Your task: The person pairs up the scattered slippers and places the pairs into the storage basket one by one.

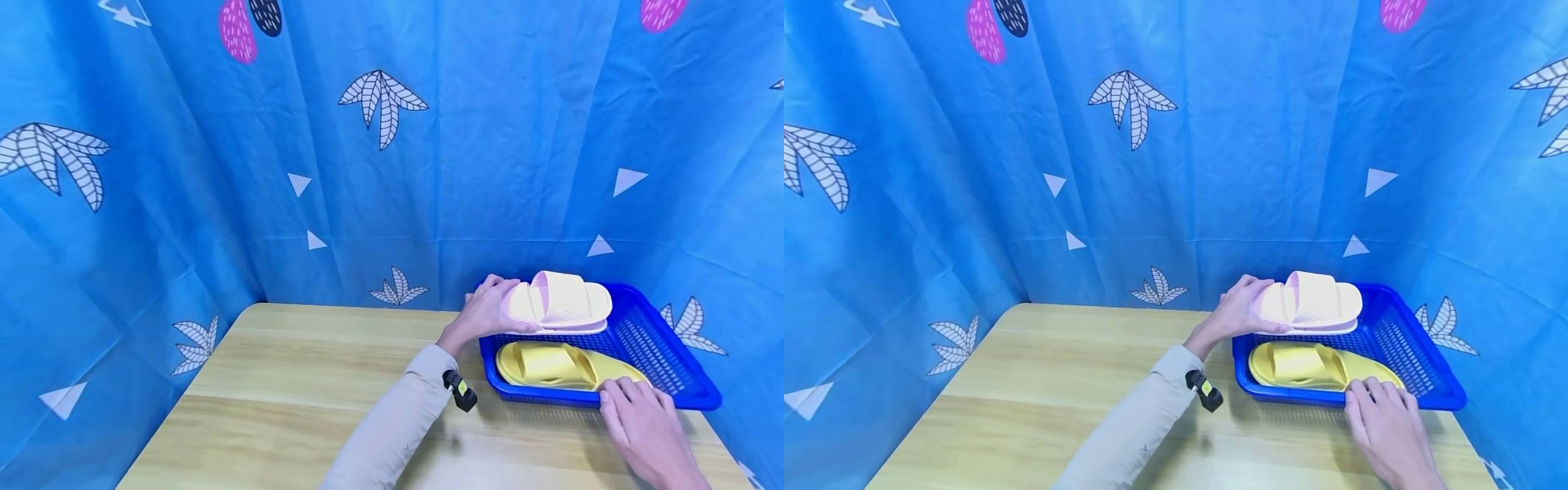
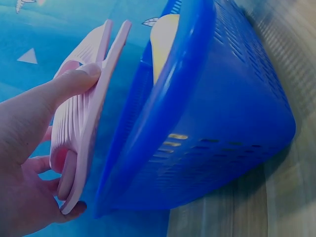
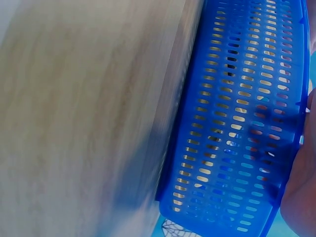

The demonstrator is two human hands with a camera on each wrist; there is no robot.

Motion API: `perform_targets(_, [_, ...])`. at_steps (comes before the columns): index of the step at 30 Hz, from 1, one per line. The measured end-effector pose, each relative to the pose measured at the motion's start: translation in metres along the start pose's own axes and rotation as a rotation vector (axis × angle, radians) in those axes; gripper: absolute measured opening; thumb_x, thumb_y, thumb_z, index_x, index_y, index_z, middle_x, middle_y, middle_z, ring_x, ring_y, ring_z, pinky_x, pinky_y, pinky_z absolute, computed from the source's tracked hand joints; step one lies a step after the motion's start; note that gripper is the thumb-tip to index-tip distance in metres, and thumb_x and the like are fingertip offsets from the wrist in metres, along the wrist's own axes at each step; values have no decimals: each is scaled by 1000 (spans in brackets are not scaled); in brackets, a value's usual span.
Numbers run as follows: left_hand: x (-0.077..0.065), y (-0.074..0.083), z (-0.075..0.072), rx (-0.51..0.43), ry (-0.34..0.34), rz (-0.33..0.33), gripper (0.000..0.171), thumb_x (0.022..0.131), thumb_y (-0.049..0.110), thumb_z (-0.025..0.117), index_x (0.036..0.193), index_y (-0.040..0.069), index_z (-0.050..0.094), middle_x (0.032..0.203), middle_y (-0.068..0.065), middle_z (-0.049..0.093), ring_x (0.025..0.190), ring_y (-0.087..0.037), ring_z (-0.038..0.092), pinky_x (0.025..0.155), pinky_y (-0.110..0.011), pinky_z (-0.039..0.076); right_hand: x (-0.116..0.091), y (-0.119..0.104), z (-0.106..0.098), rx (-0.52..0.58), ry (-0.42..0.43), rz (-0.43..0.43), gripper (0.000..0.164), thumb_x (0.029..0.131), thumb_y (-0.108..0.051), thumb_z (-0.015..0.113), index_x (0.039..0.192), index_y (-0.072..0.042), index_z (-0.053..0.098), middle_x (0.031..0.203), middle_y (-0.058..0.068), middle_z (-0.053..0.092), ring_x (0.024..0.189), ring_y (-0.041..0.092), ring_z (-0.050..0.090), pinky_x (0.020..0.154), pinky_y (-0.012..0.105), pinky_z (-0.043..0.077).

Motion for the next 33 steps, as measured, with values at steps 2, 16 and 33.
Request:
perform_targets(2, [5, 0, 4, 7, 0, 7, 94, 73, 70, 80, 152, 27, 51, 143, 4, 52, 129, -12, 47, 94, -38, 42, 0, -1, 0, 2, 11, -4, 18, 105, -20, 50, 100, -10, 65, 100, 11, 64, 99, 39, 55, 83, 62, 33])
perform_targets(16, [22, -1, 28, 50, -30, 78, 85, 78, 64, 80, 147, 19, 58, 142, 6, 62, 130, -10, 52, 104, -29, 42, 2, -2, 3, -14, 17, 0, 16, 104, -18, 52, 94, -13, 64, 96, 8, 63, 95, 37, 55, 83, 61, 33])
perform_targets(33, [32, 3, 44, 94, -178, 13, 80, 85, 65, 73, 147, 16, 57, 136, 4, 63, 123, -11, 53, 99, -22, 43, 0, -1, 4, 3, 51, -11, 11, 102, -17, 55, 95, -15, 64, 96, 8, 64, 95, 37, 57, 83, 60, 33])
Point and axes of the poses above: each hand's wrist, its own x-axis towards the middle knuckle, its own z-axis out of the palm, y = z × x, the point moved 1 cm from there along x, towards the middle knuckle
